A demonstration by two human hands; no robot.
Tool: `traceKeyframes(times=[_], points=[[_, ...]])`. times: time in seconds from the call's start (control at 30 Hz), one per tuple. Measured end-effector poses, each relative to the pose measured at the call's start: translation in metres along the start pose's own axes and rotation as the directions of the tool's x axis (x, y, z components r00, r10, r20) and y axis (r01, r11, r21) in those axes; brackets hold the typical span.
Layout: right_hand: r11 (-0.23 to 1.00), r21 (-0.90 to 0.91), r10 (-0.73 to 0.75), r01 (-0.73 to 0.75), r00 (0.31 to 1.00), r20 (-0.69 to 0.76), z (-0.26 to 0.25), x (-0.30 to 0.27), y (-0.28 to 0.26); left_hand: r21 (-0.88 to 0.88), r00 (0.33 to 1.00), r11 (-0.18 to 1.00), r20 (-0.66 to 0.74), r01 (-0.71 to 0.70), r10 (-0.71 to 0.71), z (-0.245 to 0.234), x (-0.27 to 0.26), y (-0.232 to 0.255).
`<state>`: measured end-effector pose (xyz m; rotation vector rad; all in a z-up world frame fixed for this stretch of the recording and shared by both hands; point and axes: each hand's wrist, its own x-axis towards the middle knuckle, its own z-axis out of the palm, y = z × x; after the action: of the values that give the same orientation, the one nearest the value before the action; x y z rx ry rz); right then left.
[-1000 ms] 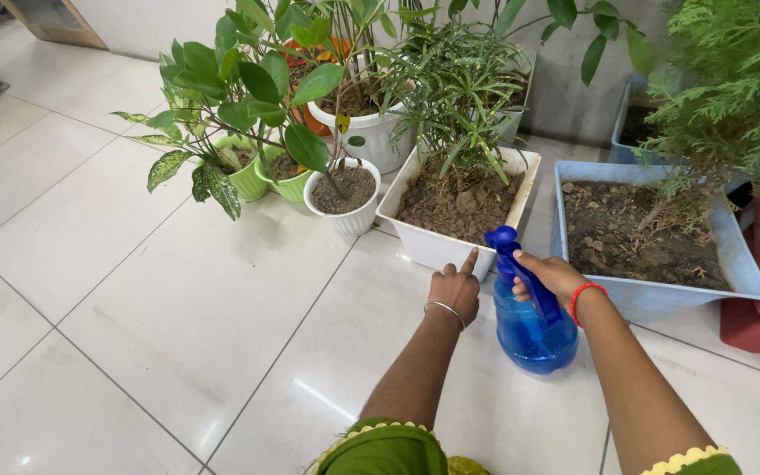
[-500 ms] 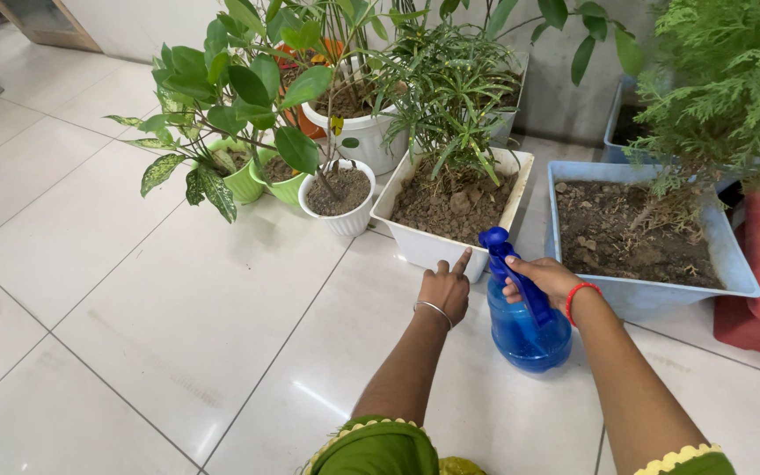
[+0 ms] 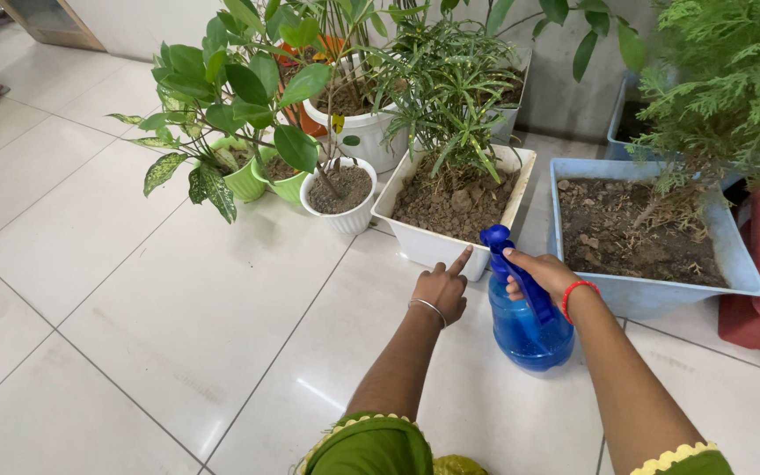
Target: The person uses a blue spray bottle to mist several potted plants arranged on a tiled floor. They move from one pot to the next, spraying the soil and foliage of each plant in sequence.
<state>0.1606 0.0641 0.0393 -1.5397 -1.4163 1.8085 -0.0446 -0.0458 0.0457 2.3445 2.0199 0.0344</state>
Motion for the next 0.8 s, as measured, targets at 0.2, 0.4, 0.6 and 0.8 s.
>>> traceKeyframes(times=[0.2, 0.4, 0.6, 0.8], points=[[1.000, -0.019, -0.004, 0.004, 1.000, -0.004, 0.000, -0.002, -0.002, 0.007, 1.000, 1.000, -0.006, 0.003, -0.003, 0.000, 0.003, 0.002], [1.000, 0.005, -0.025, 0.025, 0.999, 0.048, -0.012, 0.018, 0.016, 0.019, 1.000, 1.000, 0.003, 0.023, -0.023, 0.003, 0.007, 0.005], [1.000, -0.004, -0.030, 0.030, 0.996, 0.080, -0.012, 0.035, 0.025, 0.005, 0.997, 0.997, 0.007, 0.079, -0.079, 0.006, 0.008, 0.015], [1.000, -0.018, 0.014, -0.016, 0.996, -0.086, 0.011, -0.004, 0.000, -0.051, 0.971, 0.980, 0.150, 0.194, -0.185, -0.003, 0.016, 0.031]])
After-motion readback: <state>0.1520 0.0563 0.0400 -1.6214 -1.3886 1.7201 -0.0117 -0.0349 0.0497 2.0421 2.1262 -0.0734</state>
